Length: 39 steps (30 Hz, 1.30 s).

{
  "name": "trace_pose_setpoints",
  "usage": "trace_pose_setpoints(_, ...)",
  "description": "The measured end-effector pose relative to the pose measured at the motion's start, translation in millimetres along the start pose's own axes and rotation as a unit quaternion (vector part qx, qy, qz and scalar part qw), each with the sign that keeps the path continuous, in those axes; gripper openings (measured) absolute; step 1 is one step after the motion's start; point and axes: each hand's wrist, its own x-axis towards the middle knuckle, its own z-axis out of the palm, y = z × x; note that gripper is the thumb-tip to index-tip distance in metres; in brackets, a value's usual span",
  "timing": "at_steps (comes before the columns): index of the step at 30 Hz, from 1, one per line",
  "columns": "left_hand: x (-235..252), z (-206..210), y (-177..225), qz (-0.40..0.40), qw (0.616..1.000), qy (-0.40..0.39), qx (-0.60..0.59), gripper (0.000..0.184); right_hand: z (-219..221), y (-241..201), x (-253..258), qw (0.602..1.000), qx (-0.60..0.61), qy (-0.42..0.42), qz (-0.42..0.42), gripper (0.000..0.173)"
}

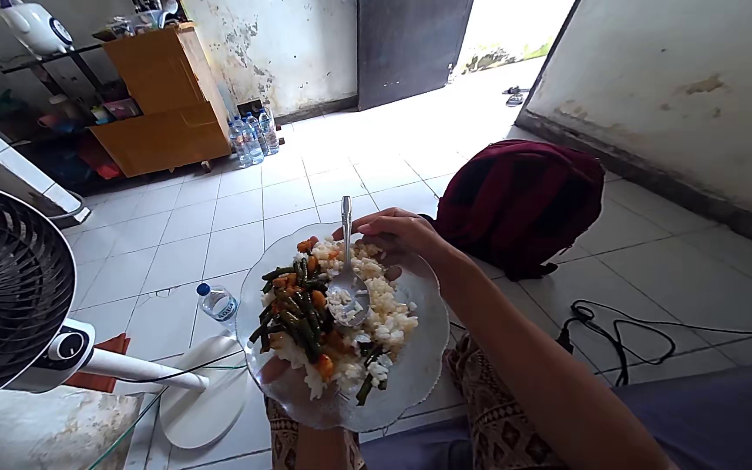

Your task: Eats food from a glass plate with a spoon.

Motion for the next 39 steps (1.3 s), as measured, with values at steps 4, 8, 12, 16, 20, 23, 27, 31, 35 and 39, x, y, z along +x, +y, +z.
trace_pose_setpoints(4, -21.5, -37.7, -9.6, -0.006, 0.998, 0.049, 0.031, 0.039, -1.4, -0.5, -0.4, 0.999, -0.011, 0.035, 0.002, 0.042)
trace_pose_setpoints(8, 1.7, 4.5, -12.4, 0.042, 0.996, 0.071, 0.021, 0.040, -5.4, 2.8, 1.5, 0.998, -0.037, 0.048, 0.011, 0.037)
trace_pose_setpoints(12, 2.4, -0.3, -11.1, 0.044, 0.991, 0.123, 0.007, 0.035, -3.8, 1.0, 3.0, 0.997, -0.049, 0.054, 0.021, 0.038)
trace_pose_setpoints(16, -0.9, -15.3, -13.3, 0.024, 0.998, 0.052, -0.001, 0.041, -5.6, 7.7, 7.2, 0.995, -0.026, 0.089, -0.025, 0.039)
trace_pose_setpoints(20, -1.5, -15.4, -10.7, -0.001, 1.000, 0.025, -0.016, 0.044, -6.5, -6.1, 0.0, 0.982, -0.086, 0.118, -0.117, 0.030)
trace_pose_setpoints(23, -19.2, -53.4, -15.4, -0.027, 0.999, -0.014, -0.020, 0.043, 2.5, -40.4, -13.9, 0.958, -0.187, 0.117, -0.185, 0.027)
trace_pose_setpoints(27, -27.7, -56.5, -14.2, -0.039, 0.999, 0.008, -0.025, 0.040, 27.6, -81.3, -32.5, 0.887, -0.334, 0.105, -0.301, 0.020)
trace_pose_setpoints(31, -21.3, -50.8, -11.6, -0.015, 0.999, 0.017, -0.037, 0.043, 40.4, -95.5, -44.8, 0.804, -0.429, 0.144, -0.384, 0.015)
trace_pose_setpoints(35, -7.0, -35.3, -2.7, -0.009, 0.998, 0.056, 0.020, 0.047, 40.3, -89.3, -48.9, 0.742, -0.490, 0.196, -0.413, 0.017)
trace_pose_setpoints(39, -0.2, -39.5, -1.6, 0.022, 0.999, 0.032, 0.020, 0.052, 36.4, -83.1, -44.3, 0.739, -0.516, 0.195, -0.387, 0.018)
